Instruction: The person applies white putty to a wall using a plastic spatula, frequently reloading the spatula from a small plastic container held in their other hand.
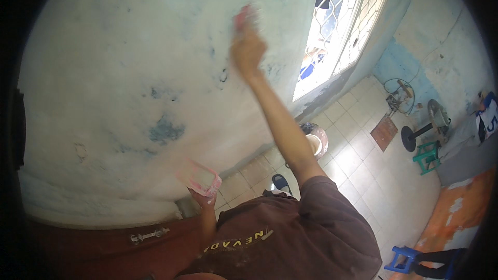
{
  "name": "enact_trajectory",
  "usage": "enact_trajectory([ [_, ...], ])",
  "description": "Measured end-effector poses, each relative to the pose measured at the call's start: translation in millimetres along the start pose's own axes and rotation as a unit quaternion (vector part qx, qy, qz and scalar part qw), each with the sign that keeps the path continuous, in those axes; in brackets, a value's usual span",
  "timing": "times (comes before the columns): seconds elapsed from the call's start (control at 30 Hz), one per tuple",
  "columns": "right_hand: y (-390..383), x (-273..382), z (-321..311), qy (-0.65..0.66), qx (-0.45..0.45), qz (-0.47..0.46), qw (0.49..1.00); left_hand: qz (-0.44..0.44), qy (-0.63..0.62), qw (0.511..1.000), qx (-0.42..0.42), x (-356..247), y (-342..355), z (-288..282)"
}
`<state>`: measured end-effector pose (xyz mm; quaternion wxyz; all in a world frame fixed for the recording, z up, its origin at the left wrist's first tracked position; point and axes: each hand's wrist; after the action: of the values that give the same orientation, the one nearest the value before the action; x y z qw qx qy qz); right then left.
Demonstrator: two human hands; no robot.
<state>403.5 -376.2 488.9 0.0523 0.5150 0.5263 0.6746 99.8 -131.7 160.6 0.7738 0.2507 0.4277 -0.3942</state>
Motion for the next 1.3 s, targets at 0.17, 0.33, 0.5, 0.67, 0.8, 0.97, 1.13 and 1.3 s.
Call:
enact_trajectory([
  [0.17,-109,65,6,0.014,0.124,-0.137,0.983,-0.121,-0.268,0.955,-0.03,9,5,-24],
  [0.33,-86,-14,-41,0.152,0.138,-0.027,0.978,-0.205,-0.358,0.911,-0.02,14,18,-47],
  [0.5,50,-46,-77,0.082,-0.068,0.094,0.99,-0.183,-0.324,0.928,0.002,8,16,-30],
  [0.67,-7,36,-15,-0.022,-0.044,0.01,0.999,-0.1,-0.247,0.963,0.035,-13,-1,-13],
  [0.8,-102,96,-7,0.114,0.062,-0.156,0.979,-0.133,-0.173,0.975,-0.049,-30,-11,5],
  [0.97,-132,37,-25,0.233,0.231,-0.063,0.942,-0.116,-0.176,0.978,0.007,-43,-16,18],
  [1.13,-6,-55,-72,0.105,-0.063,0.124,0.985,-0.144,-0.337,0.93,0.023,-12,-24,-29],
  [1.3,-37,-12,-26,-0.018,-0.067,-0.018,0.997,-0.128,-0.38,0.908,0.119,-13,-22,-21],
])
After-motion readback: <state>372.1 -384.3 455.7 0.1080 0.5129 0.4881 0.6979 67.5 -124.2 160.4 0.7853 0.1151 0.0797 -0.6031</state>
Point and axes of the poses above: each hand's wrist, its own y-axis towards the middle knuckle, its own z-axis out of the palm, x = y × z, and after that the axes turned 7 degrees about z, right-handed
